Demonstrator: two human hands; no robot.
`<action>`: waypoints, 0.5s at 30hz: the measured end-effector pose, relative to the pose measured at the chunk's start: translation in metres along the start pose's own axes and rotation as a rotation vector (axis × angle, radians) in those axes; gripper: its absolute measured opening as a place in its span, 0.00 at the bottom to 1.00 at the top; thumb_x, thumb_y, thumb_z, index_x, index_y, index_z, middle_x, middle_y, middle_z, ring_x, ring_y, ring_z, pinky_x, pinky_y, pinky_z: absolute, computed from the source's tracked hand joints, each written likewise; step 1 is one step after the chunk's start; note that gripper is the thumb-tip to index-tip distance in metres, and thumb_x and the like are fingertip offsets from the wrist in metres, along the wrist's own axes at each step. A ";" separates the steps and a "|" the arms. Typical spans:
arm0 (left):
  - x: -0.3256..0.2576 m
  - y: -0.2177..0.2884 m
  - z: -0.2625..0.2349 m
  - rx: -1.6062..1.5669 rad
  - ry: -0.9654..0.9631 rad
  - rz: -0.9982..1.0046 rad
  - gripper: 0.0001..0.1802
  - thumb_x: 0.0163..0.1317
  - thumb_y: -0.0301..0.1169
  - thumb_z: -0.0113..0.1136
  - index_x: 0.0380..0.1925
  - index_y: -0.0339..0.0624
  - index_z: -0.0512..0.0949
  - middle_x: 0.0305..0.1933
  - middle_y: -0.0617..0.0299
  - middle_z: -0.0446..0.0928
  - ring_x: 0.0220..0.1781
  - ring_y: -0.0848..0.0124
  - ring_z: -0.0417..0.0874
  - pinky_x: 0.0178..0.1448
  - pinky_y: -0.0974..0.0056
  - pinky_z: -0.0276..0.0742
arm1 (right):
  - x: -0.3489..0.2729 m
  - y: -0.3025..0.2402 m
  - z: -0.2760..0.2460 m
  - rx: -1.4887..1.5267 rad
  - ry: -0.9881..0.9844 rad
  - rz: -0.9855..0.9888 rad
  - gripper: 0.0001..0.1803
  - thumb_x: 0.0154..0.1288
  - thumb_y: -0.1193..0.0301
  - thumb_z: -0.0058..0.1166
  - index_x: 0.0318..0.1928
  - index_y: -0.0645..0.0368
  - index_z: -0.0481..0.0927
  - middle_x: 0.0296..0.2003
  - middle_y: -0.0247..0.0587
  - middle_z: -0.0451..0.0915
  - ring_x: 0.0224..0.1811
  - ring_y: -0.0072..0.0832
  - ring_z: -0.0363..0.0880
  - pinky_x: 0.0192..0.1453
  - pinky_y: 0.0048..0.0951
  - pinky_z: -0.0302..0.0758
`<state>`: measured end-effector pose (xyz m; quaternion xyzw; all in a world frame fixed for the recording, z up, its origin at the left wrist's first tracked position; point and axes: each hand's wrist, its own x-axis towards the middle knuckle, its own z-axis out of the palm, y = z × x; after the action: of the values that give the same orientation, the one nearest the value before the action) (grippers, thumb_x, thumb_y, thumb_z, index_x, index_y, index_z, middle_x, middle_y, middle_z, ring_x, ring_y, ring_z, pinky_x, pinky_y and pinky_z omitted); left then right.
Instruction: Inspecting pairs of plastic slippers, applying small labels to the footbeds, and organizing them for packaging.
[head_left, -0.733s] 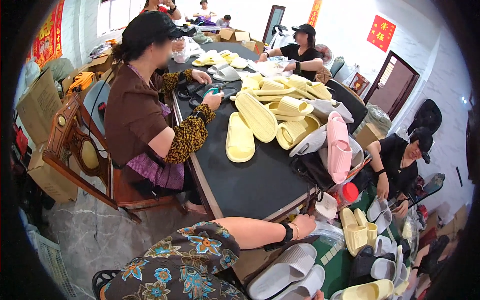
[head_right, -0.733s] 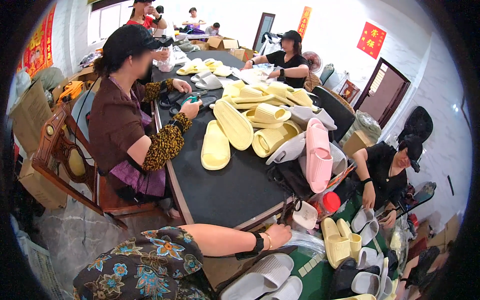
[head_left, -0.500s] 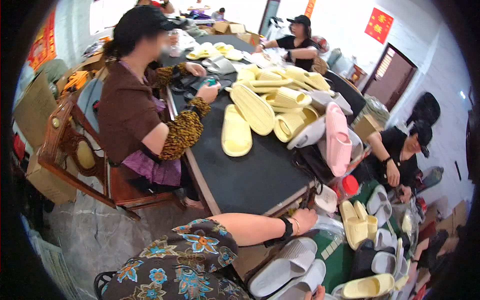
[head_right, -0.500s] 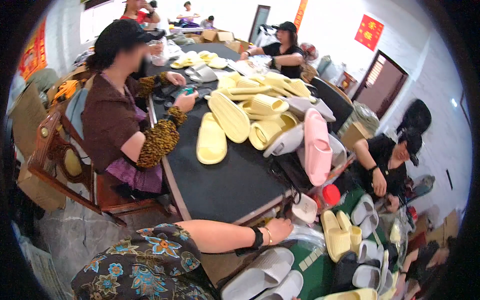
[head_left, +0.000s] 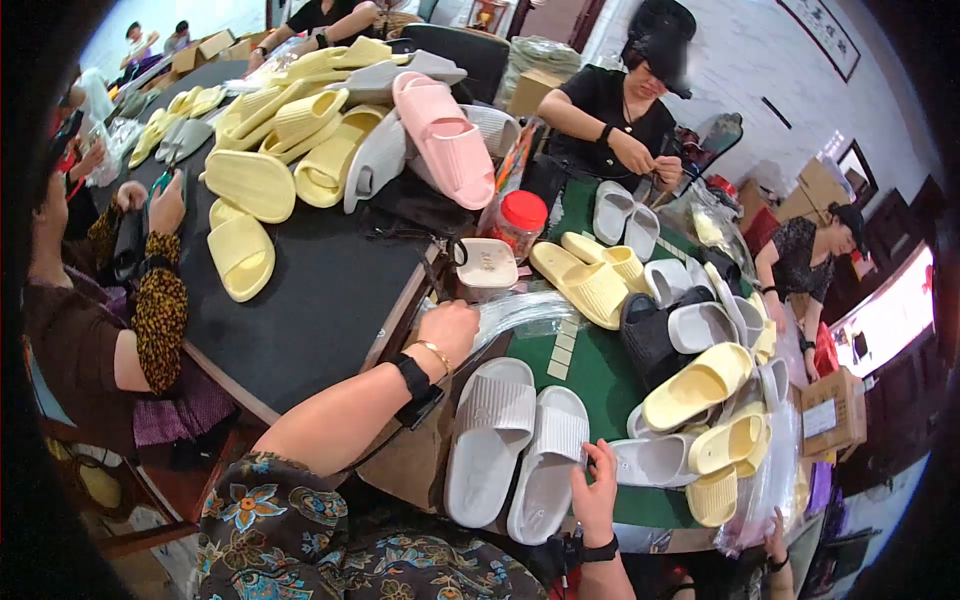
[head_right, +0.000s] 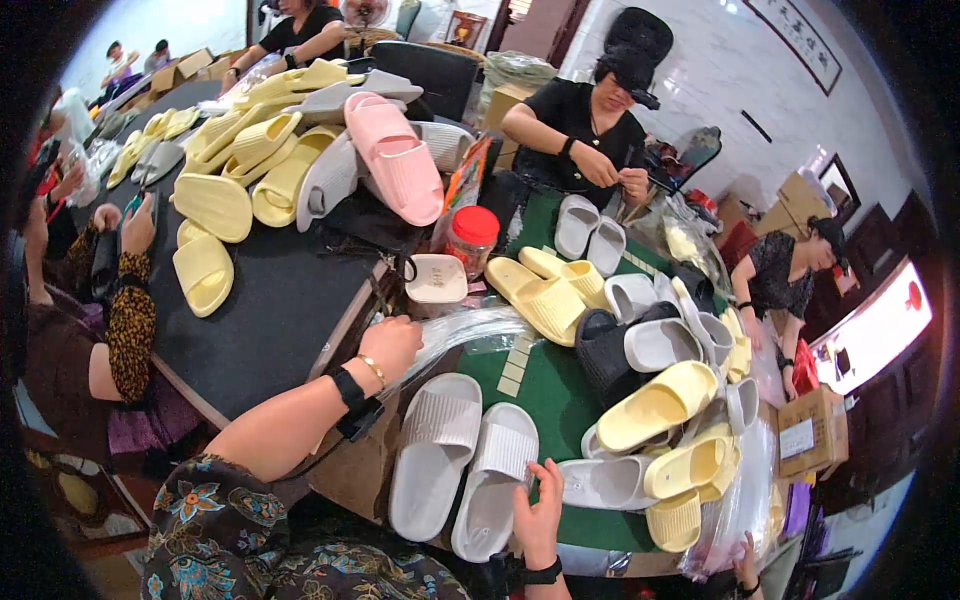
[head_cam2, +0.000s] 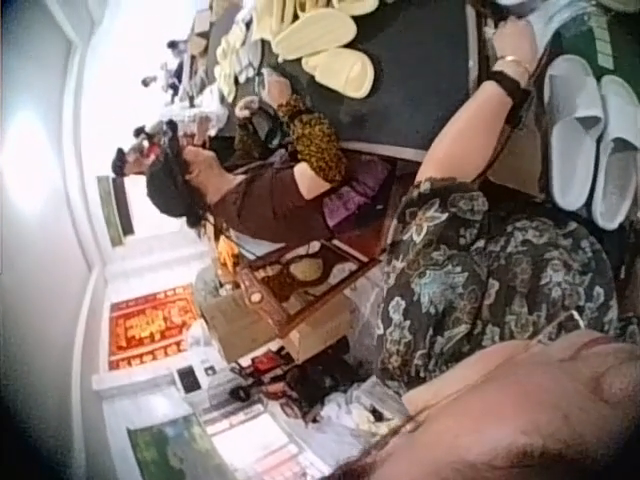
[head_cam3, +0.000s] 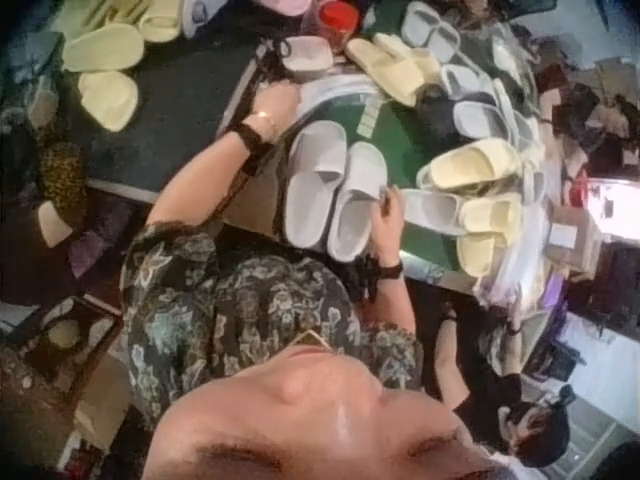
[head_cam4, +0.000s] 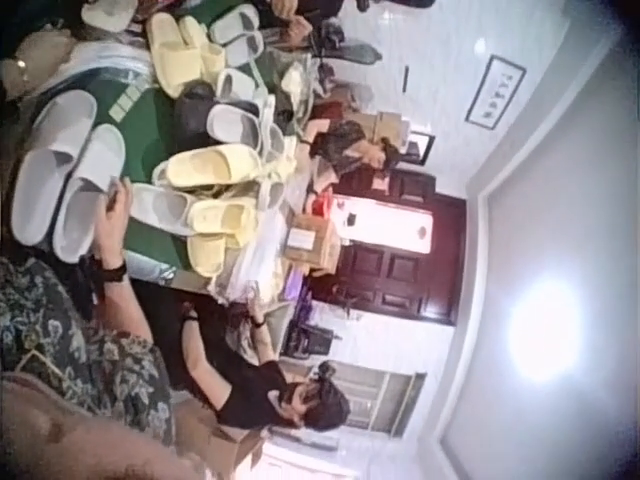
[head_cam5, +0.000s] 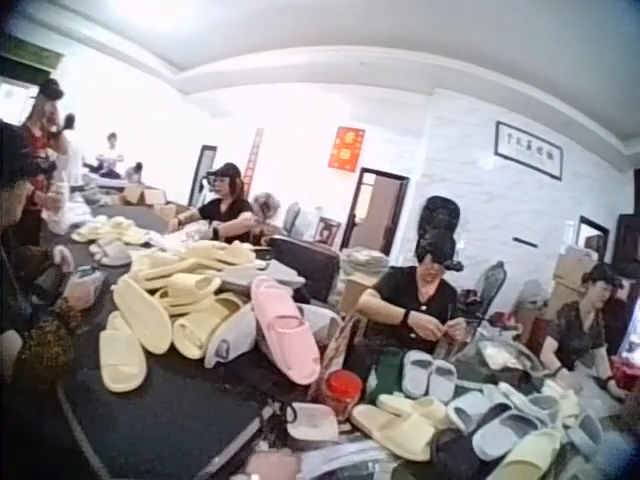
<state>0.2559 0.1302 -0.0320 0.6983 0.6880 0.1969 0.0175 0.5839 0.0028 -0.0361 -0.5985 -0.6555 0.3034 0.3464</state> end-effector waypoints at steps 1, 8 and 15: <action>-0.001 0.004 -0.011 -0.035 -0.028 -0.029 0.09 0.59 0.32 0.55 0.26 0.39 0.80 0.33 0.51 0.80 0.39 0.54 0.83 0.42 0.53 0.79 | -0.002 -0.001 -0.001 -0.025 -0.005 0.007 0.23 0.56 0.75 0.55 0.54 0.62 0.74 0.62 0.58 0.64 0.67 0.48 0.63 0.70 0.40 0.59; -0.019 0.002 -0.099 0.236 -0.220 -0.101 0.08 0.54 0.28 0.55 0.27 0.41 0.83 0.33 0.49 0.83 0.37 0.54 0.85 0.41 0.55 0.82 | -0.003 -0.008 -0.009 -0.030 0.074 -0.063 0.20 0.56 0.76 0.55 0.51 0.62 0.76 0.62 0.55 0.66 0.65 0.46 0.65 0.67 0.40 0.64; -0.084 0.005 -0.157 -0.017 -0.226 0.035 0.11 0.52 0.34 0.55 0.20 0.39 0.80 0.23 0.46 0.79 0.28 0.48 0.82 0.35 0.51 0.80 | 0.010 -0.054 -0.002 0.042 0.074 -0.237 0.19 0.55 0.83 0.53 0.50 0.62 0.76 0.49 0.49 0.76 0.49 0.39 0.78 0.52 0.34 0.75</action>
<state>0.2160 0.0104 0.0931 0.7276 0.6678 0.1231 0.0975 0.5543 0.0070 0.0097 -0.5204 -0.7020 0.2516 0.4160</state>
